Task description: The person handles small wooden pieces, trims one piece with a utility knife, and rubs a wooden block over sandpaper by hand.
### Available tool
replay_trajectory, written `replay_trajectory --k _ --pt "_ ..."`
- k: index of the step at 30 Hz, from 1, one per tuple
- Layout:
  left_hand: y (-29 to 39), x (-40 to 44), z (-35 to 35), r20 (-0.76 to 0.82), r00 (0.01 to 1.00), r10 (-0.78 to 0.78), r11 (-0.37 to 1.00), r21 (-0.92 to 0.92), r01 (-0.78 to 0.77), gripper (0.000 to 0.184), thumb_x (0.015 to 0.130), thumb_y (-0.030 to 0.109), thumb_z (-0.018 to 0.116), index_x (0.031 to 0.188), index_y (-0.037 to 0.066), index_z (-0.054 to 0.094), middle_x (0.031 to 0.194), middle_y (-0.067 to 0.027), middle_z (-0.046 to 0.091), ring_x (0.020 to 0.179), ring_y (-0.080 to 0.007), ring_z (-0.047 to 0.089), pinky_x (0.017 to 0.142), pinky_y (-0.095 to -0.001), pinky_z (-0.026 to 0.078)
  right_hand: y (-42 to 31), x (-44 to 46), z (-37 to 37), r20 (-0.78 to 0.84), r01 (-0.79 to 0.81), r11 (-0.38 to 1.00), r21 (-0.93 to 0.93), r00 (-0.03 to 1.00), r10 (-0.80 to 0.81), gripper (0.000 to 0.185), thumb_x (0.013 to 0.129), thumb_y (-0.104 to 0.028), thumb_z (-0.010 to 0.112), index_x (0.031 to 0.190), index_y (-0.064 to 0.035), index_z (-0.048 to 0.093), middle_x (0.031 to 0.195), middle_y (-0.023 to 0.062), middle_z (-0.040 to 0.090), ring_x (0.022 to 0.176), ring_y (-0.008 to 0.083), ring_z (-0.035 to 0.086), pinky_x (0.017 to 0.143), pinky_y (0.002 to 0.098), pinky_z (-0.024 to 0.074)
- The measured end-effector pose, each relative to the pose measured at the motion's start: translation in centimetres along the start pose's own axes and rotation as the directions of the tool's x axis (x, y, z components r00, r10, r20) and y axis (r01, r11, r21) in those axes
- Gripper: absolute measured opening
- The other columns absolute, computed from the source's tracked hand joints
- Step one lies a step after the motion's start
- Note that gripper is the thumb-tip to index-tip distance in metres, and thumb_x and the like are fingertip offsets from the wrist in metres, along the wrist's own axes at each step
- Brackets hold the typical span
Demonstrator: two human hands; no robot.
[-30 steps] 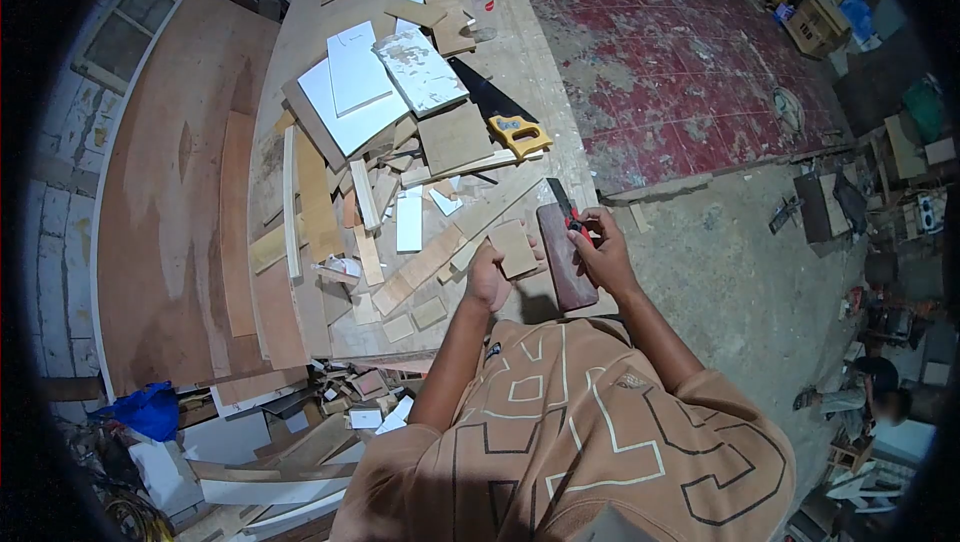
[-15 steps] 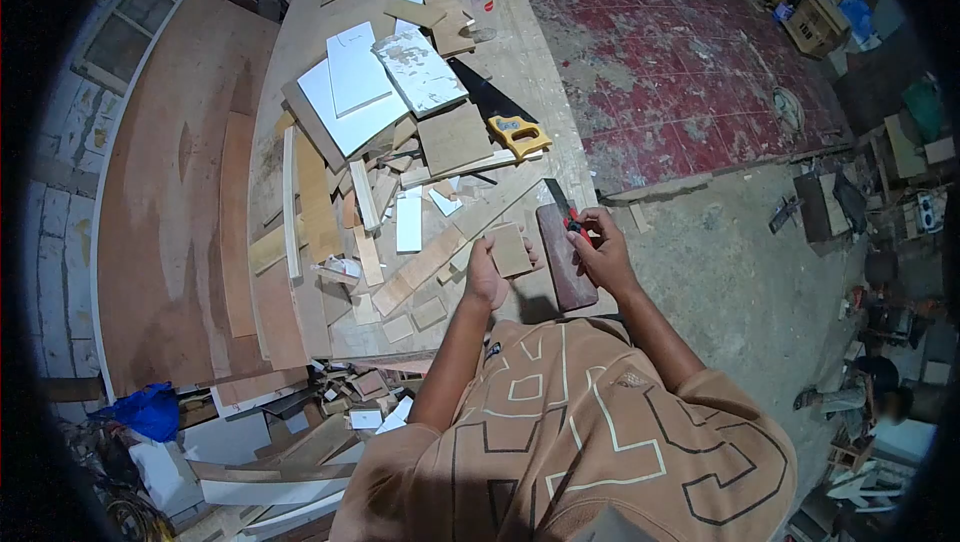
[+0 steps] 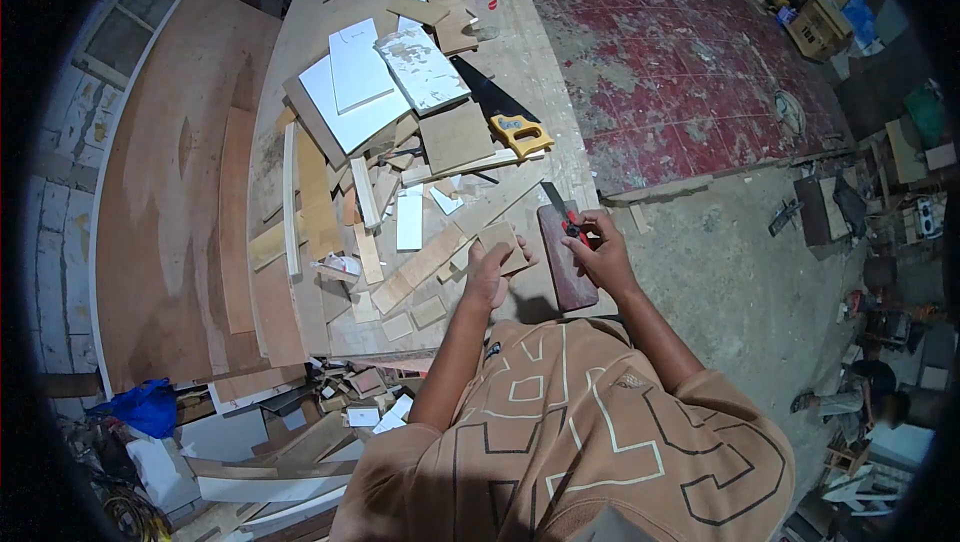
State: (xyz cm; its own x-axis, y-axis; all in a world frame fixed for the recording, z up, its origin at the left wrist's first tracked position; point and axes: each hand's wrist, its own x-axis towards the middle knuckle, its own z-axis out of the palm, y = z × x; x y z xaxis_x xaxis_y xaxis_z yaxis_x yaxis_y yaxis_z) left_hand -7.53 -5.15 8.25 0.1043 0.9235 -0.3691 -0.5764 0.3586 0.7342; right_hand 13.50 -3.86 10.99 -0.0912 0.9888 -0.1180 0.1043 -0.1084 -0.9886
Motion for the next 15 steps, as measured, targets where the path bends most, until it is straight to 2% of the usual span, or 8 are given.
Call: replay_trajectory --k 3,6,9,11,15 --pt "-0.2 0.0 -0.1 -0.017 0.999 0.032 0.999 0.044 -0.031 0.044 0.075 0.004 0.047 0.119 -0.001 0.047 0.103 -0.017 0.059 0.089 -0.0294 0.064 0.082 -0.0517 0.057 0.5 0.1 0.0 -0.005 0.016 1.0 0.013 1.0 -0.016 0.029 0.087 -0.009 0.069 0.11 -0.0057 0.053 0.085 0.0062 0.062 0.056 0.0076 0.057 0.041 0.0241 0.0458" --pt "-0.2 0.0 -0.3 -0.039 0.999 0.002 0.999 -0.033 -0.003 0.046 0.074 0.004 0.045 0.119 -0.001 0.046 0.104 -0.0175 0.058 0.091 -0.03 0.063 0.083 -0.0536 0.057 0.5 0.2 0.0 -0.001 0.015 1.0 0.021 1.0 -0.015 0.024 0.088 -0.009 0.067 0.109 -0.0057 0.055 0.083 0.0053 0.061 0.055 0.0071 0.056 0.041 0.0237 0.0456" --pt "-0.5 0.1 -0.7 -0.035 0.999 -0.011 0.999 -0.038 0.009 0.045 0.075 0.005 0.045 0.12 -0.001 0.046 0.105 -0.0172 0.058 0.092 -0.03 0.063 0.084 -0.0549 0.056 0.7 0.2 -0.1 0.017 0.043 0.998 0.049 0.999 -0.044 0.017 0.089 -0.01 0.065 0.101 -0.0025 0.056 0.077 0.0038 0.059 0.054 0.0074 0.056 0.042 0.023 0.0454" --pt "-0.6 0.1 -0.8 -0.052 0.998 -0.034 0.999 -0.044 0.032 0.045 0.075 0.006 0.045 0.12 0.0 0.046 0.106 -0.0174 0.059 0.092 -0.0306 0.063 0.084 -0.055 0.056 1.7 0.2 -0.1 -0.024 0.01 0.987 0.161 1.0 -0.006 0.014 0.091 -0.012 0.064 0.09 -0.0004 0.056 0.071 0.003 0.055 0.052 0.0091 0.056 0.042 0.0241 0.0467" --pt "-0.7 -0.1 -0.4 -0.092 0.995 -0.041 0.997 -0.072 0.034 0.037 0.078 0.006 0.046 0.112 -0.004 0.052 0.101 -0.0173 0.061 0.089 -0.0306 0.064 0.081 -0.052 0.058 1.8 0.4 -0.3 -0.091 0.045 0.999 0.023 0.995 -0.043 0.019 0.091 -0.014 0.063 0.079 -0.0012 0.055 0.066 0.0023 0.052 0.05 0.0107 0.058 0.042 0.0259 0.0487"
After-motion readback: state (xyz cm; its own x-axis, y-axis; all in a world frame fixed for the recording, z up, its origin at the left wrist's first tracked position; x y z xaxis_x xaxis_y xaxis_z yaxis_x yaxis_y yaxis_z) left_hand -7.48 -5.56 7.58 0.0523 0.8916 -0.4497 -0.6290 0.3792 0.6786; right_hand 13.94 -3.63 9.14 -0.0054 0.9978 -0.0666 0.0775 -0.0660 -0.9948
